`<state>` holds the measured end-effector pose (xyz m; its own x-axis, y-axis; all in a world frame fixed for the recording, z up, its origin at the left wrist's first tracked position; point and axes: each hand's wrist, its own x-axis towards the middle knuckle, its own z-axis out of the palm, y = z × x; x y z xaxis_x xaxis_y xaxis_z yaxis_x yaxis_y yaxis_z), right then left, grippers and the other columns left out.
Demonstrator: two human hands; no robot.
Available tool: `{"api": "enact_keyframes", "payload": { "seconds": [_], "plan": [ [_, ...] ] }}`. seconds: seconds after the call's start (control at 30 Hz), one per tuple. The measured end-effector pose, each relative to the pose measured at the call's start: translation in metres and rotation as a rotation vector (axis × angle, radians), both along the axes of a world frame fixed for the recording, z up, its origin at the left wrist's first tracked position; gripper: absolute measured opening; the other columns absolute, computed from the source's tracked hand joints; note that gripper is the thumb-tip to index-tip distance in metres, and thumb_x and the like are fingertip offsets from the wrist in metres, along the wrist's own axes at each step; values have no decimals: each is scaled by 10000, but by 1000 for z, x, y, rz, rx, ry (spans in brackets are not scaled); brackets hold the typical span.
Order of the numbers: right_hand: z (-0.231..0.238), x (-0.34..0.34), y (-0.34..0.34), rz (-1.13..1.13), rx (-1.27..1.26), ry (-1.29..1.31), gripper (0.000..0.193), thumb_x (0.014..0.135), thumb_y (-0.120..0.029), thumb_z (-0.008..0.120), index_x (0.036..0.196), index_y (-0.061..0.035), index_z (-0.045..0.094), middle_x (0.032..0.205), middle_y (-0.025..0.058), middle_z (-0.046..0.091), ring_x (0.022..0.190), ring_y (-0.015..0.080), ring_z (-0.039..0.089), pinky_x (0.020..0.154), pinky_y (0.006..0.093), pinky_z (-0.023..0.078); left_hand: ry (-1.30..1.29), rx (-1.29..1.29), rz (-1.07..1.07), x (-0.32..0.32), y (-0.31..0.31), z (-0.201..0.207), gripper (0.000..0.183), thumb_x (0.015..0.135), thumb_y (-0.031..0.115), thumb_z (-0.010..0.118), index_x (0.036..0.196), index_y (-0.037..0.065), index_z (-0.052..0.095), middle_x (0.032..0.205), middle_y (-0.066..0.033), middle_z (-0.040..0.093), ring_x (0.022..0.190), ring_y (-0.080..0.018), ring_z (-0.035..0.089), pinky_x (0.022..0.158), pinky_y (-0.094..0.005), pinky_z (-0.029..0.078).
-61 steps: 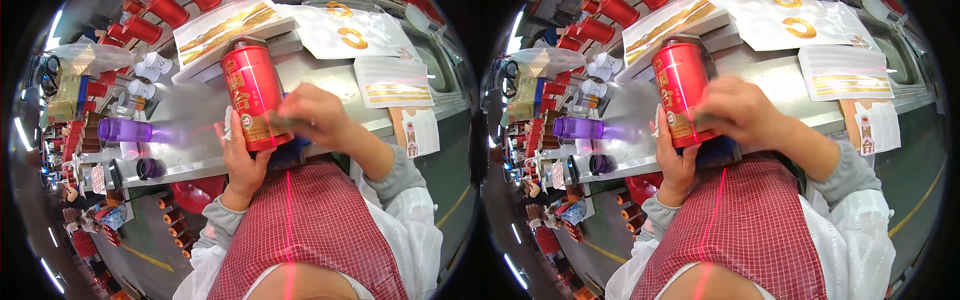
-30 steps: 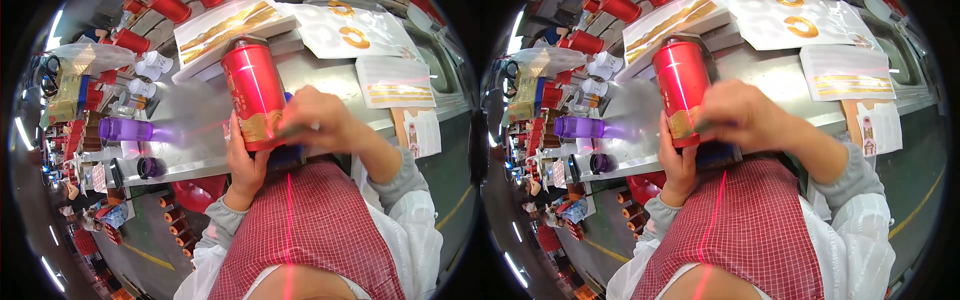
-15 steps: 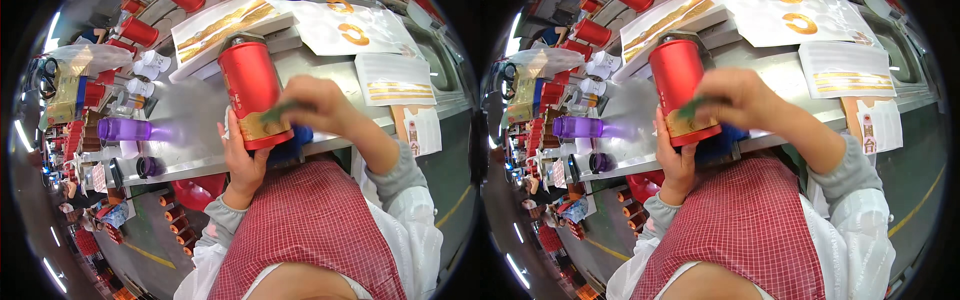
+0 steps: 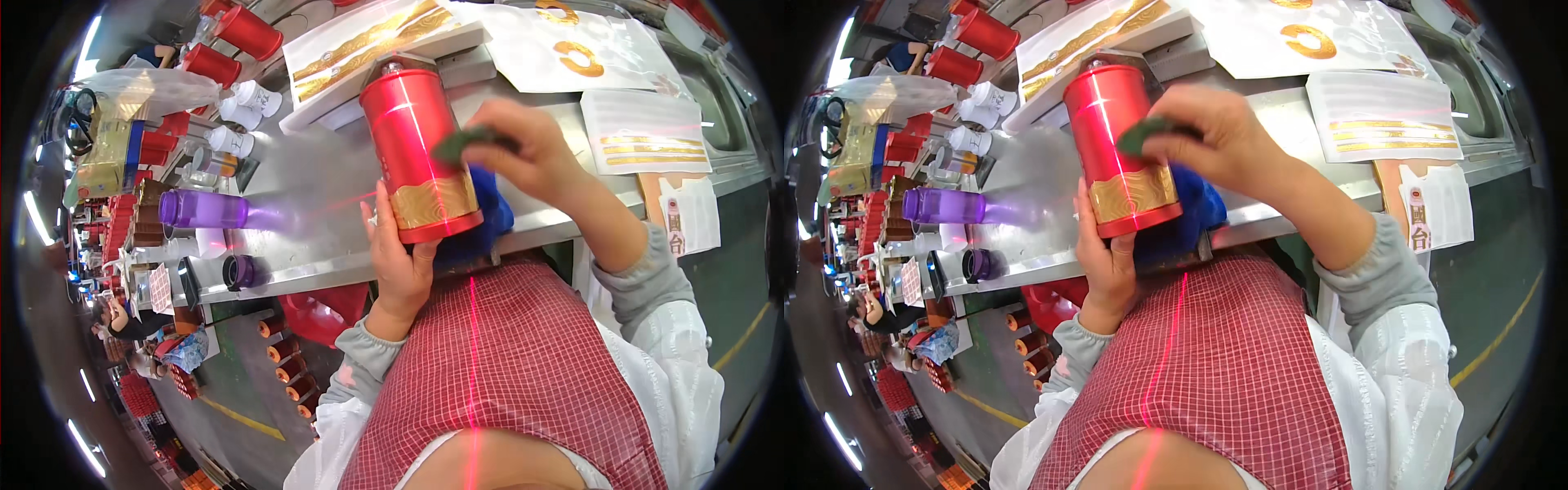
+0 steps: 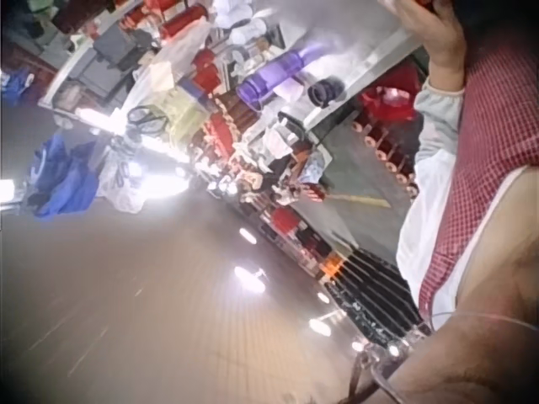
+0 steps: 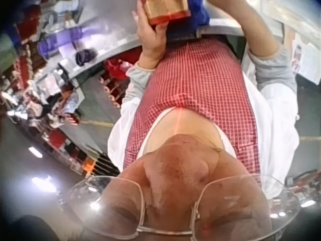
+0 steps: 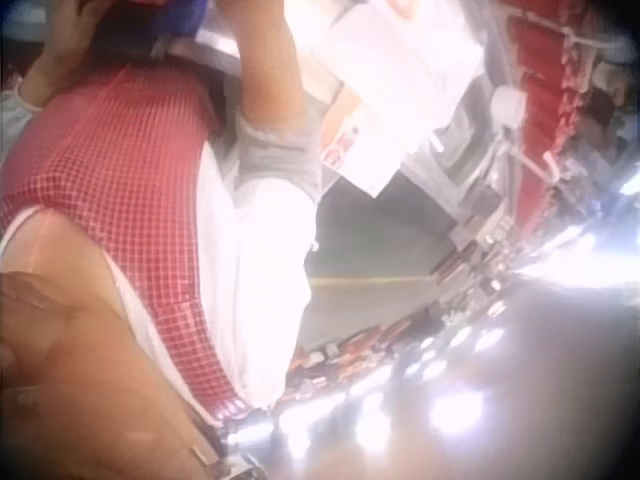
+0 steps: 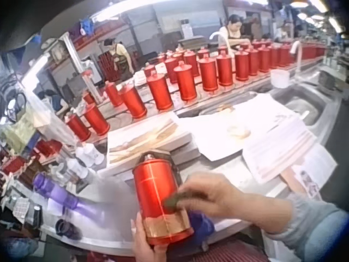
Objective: The person applies a gold decorative label to a red cylindrical tin. They position the label, smooth it with a green card, and rotate the tin to ensure adhesion. The person then applies a second label to the same tin, repeating the smoothing and rotating process.
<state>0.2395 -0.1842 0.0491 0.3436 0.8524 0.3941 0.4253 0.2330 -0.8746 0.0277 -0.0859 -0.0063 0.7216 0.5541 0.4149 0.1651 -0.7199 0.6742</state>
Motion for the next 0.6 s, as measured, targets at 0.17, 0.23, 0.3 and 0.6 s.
{"api": "enact_keyframes", "payload": {
  "seconds": [0.17, 0.23, 0.3, 0.6],
  "plan": [
    [2, -19, -7, 138, 166, -217, 146, 811, -86, 716, 926, -31, 644, 801, 101, 614, 774, 249, 611, 681, 331, 481, 17, -119, -25, -5, 4, 0, 924, 945, 583, 478, 1468, -129, 206, 1369, -259, 492, 1301, -396, 466, 1163, -534, 165],
    [-12, 7, -1, -137, 67, -148, 148, 832, -112, 722, 922, -28, 641, 798, 88, 623, 700, 200, 597, 635, 315, 474, -3, -241, -97, -6, 7, 3, 932, 938, 557, 518, 1476, -125, 183, 1417, -261, 442, 1344, -380, 420, 1170, -506, 159],
    [-15, 8, -4, -258, 65, 20, 179, 868, -157, 721, 933, -11, 639, 770, 46, 626, 654, 101, 554, 585, 263, 445, -22, -372, -194, -13, 12, 6, 954, 923, 519, 571, 1488, -120, 145, 1470, -265, 376, 1383, -359, 372, 1177, -470, 155],
    [-25, -14, -26, -159, -27, 288, 183, 904, -179, 697, 961, -15, 642, 742, -23, 585, 666, 47, 503, 589, 217, 418, -89, -740, -194, 35, 17, 51, 1001, 864, 212, 680, 1515, -52, -34, 1457, -227, 334, 1288, -260, 445, 1060, -358, 388]
  ]
}}
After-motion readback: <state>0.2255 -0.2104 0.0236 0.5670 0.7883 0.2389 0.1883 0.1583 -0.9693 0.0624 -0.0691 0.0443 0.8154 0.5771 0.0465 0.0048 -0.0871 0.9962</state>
